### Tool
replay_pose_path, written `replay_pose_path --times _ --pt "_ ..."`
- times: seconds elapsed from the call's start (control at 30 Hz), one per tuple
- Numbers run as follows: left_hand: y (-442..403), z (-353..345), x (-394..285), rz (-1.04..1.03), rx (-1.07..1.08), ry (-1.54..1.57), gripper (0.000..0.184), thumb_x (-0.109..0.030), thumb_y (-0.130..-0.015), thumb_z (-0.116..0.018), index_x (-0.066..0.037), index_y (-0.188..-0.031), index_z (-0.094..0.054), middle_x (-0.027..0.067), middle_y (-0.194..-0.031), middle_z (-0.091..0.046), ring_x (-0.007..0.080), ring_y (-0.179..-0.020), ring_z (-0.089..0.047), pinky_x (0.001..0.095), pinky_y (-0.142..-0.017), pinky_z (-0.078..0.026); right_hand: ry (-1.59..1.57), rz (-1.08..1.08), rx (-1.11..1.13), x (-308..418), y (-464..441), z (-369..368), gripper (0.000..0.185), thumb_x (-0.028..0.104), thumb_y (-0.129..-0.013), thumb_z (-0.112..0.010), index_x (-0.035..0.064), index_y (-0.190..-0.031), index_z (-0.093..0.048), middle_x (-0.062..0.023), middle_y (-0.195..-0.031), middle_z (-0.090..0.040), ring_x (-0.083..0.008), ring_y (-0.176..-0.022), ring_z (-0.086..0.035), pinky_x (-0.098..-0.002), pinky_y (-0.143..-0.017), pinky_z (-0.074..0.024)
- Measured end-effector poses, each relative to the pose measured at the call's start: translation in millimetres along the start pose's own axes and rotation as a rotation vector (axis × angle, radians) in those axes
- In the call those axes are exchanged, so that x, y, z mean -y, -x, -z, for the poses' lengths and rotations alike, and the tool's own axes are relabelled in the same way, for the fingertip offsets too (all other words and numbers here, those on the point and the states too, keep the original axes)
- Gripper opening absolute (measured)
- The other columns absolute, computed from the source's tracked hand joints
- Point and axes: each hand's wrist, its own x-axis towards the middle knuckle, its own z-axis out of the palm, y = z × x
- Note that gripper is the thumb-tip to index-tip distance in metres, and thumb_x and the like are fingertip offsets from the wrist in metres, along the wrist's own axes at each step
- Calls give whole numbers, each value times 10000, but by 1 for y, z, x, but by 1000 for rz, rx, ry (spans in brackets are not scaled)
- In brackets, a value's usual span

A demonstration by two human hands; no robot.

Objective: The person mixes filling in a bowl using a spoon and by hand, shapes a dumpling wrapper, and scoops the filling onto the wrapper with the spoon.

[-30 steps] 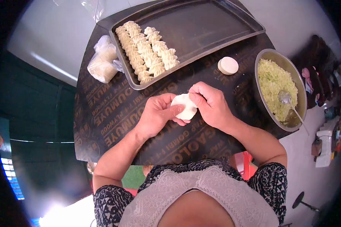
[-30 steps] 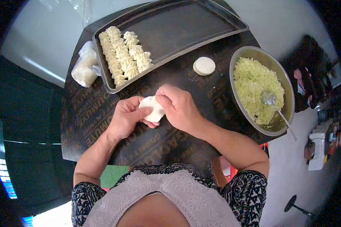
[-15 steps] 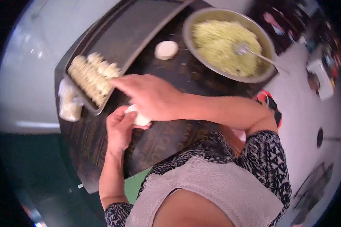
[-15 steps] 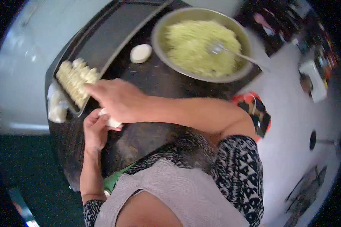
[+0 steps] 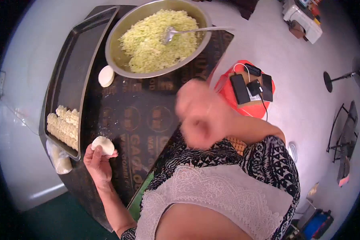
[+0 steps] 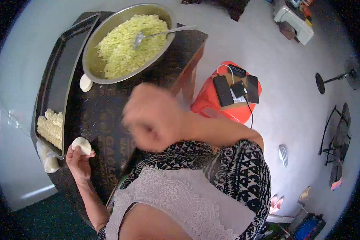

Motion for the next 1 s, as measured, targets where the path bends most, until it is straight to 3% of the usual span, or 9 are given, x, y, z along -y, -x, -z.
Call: replay_pose_path --times 0.07,0.13,0.2,0.27,0.33,0.57,0.63,0.73,1.0 --pt "0 -2 -1 -21 -11 -35 194 -117 -890 -582 30 -1015 -601 144 -881 -665 233 -669 -667 349 -587 -591 343 -215 -460 -18 51 16 199 1 -730 -565 43 -921 -525 -72 -775 -553 -204 -642 -523 -332 -592 -429" --pt "-1 0 2 -23 -11 -45 201 -127 -888 -589 25 -1020 -601 140 -875 -665 231 -667 -666 339 -568 -587 669 -461 -481 -38 103 58 184 -70 -811 -544 23 -958 -486 -72 -766 -522 -175 -658 -517 -291 -604 -441" --pt "-3 2 5 -33 -17 -47 211 -139 -884 -597 20 -1023 -602 134 -872 -664 225 -657 -662 333 -555 -581 920 -764 -514 -53 159 105 170 1 -852 -535 7 -1018 -498 -111 -798 -560 -230 -676 -559 -323 -628 -468" --pt "-4 3 5 -19 -43 -65 222 -149 -881 -603 17 -1029 -598 129 -874 -664 215 -653 -659 321 -546 -574 1042 -1077 -563 -59 221 147 241 56 -843 -531 -34 -1066 -519 -211 -913 -595 -337 -813 -602 -393 -719 -470" --pt "-3 1 5 -33 -43 -93 233 -160 -881 -605 13 -1036 -592 124 -873 -663 205 -649 -656 307 -541 -567 1160 -1233 -550 -70 307 190 262 72 -823 -542 -39 -1060 -518 -240 -974 -590 -390 -902 -582 -434 -787 -457" --pt "-4 -1 3 -10 -125 -162 204 -158 -896 -584 -8 -1034 -582 111 -875 -656 179 -645 -640 289 -528 -550 1394 -1438 -264 -74 382 249 428 222 -754 -647 -40 -1067 -517 -238 -1029 -582 -401 -991 -548 -466 -855 -441" --pt "-4 -4 1 -6 -160 -190 175 -146 -901 -573 -29 -1031 -586 96 -896 -650 166 -682 -632 286 -534 -541 1391 -1675 -134 -85 380 256 644 351 -664 -736 -34 -1117 -490 -230 -1088 -568 -405 -1033 -538 -480 -890 -436" --pt "-3 0 3 -22 -172 -161 167 -141 -901 -567 -35 -1028 -590 87 -912 -647 164 -723 -630 287 -545 -536 1329 -1884 -186 -92 375 261 791 457 -607 -767 -23 -1157 -460 -232 -1146 -541 -410 -1081 -520 -475 -932 -426" --pt "-3 -3 3 -17 -220 -210 181 -146 -898 -571 -38 -1043 -587 82 -917 -645 163 -730 -628 283 -546 -531 1249 -2006 -22 -98 357 269 884 492 -590 -759 88 -1293 -408 -220 -1214 -498 -387 -1155 -475 -467 -960 -414"
